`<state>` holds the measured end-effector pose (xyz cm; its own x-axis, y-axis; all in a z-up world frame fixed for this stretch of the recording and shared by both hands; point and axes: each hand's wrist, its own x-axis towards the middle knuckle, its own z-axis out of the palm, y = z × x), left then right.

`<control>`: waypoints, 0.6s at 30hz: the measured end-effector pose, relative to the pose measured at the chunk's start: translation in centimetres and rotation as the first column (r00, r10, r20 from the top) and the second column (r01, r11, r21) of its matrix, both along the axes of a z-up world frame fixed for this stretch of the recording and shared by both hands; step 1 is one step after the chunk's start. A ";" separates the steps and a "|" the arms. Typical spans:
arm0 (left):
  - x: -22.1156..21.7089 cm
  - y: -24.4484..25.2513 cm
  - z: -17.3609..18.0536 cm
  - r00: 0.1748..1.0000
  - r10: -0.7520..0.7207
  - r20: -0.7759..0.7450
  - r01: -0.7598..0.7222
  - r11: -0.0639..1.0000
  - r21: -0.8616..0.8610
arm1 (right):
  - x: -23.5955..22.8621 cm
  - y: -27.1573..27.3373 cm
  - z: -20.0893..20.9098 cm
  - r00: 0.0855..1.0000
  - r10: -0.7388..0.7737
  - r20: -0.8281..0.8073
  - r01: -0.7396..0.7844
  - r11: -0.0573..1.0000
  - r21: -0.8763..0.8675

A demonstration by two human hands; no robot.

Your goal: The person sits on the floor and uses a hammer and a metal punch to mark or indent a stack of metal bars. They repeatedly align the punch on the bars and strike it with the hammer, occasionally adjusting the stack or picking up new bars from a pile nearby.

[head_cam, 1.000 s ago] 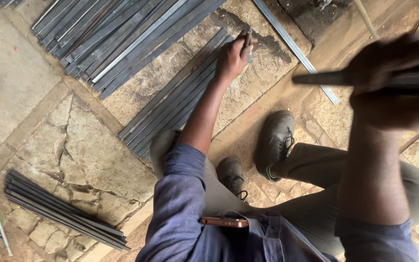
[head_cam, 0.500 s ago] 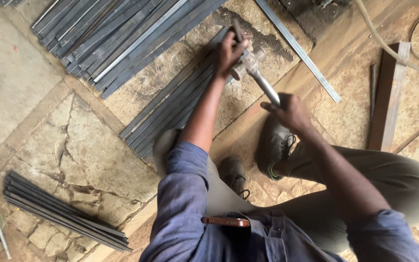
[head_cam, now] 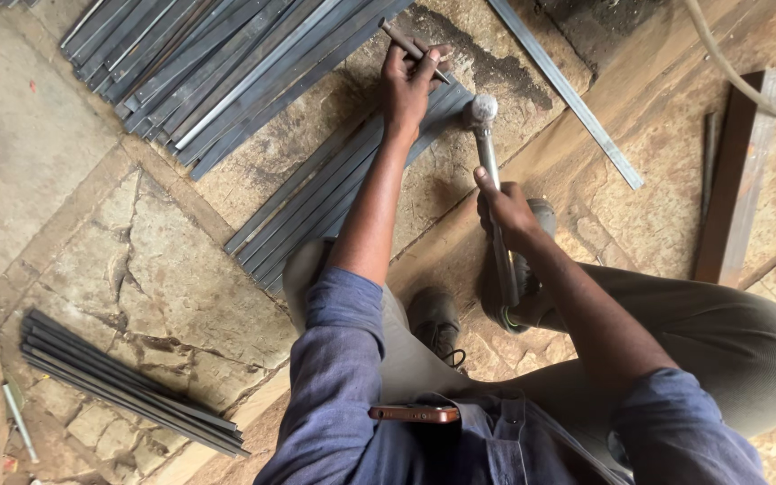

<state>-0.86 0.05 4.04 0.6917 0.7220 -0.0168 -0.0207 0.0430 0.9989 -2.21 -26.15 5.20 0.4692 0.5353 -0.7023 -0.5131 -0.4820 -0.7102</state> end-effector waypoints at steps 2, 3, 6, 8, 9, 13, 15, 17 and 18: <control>0.0 0.0 -0.4 1.000 -0.007 -0.018 0.007 1.000 0.006 | 0.4 0.0 -0.2 1.000 -0.024 -0.020 0.024 1.000 -0.003; -0.1 -0.1 -0.6 1.000 -0.014 -0.019 0.013 1.000 -0.004 | 0.2 -0.1 -0.5 0.998 -0.042 -0.042 0.043 0.998 0.034; 0.5 -0.3 -1.2 0.997 -0.066 0.031 0.067 0.997 -0.046 | 0.2 -0.5 -1.3 0.986 -0.087 -0.140 0.107 0.985 0.138; 0.7 -0.8 -1.8 0.996 -0.089 0.027 0.090 0.993 -0.075 | 0.3 -1.2 -1.8 0.958 -0.118 -0.262 0.172 0.966 0.194; 0.8 -1.1 -2.1 0.996 -0.089 0.000 0.089 0.992 -0.088 | 0.3 -1.4 -2.1 0.925 -0.127 -0.358 0.214 0.953 0.215; 0.8 -1.5 -2.8 0.988 -0.152 0.011 0.153 0.988 -0.029 | 0.7 -1.7 -3.0 0.819 -0.117 -0.562 0.311 0.914 0.263; 0.8 -1.5 -3.1 0.990 -0.144 0.001 0.144 0.989 -0.032 | 1.0 -1.9 -3.1 0.822 -0.105 -0.560 0.305 0.912 0.276; 0.7 -1.5 -3.4 0.991 -0.137 -0.007 0.136 0.990 -0.046 | 1.0 -1.9 -2.4 0.841 -0.090 -0.534 0.280 0.916 0.288; 0.7 -1.4 -3.4 0.991 -0.134 -0.009 0.133 0.989 -0.057 | 1.0 -1.9 -2.2 0.847 -0.086 -0.525 0.274 0.916 0.293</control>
<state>-0.18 -1.40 0.60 0.7813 0.6209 -0.0639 0.0018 0.1001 0.9950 -1.24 -28.08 3.03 0.2238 0.7256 -0.6507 -0.8905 -0.1192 -0.4392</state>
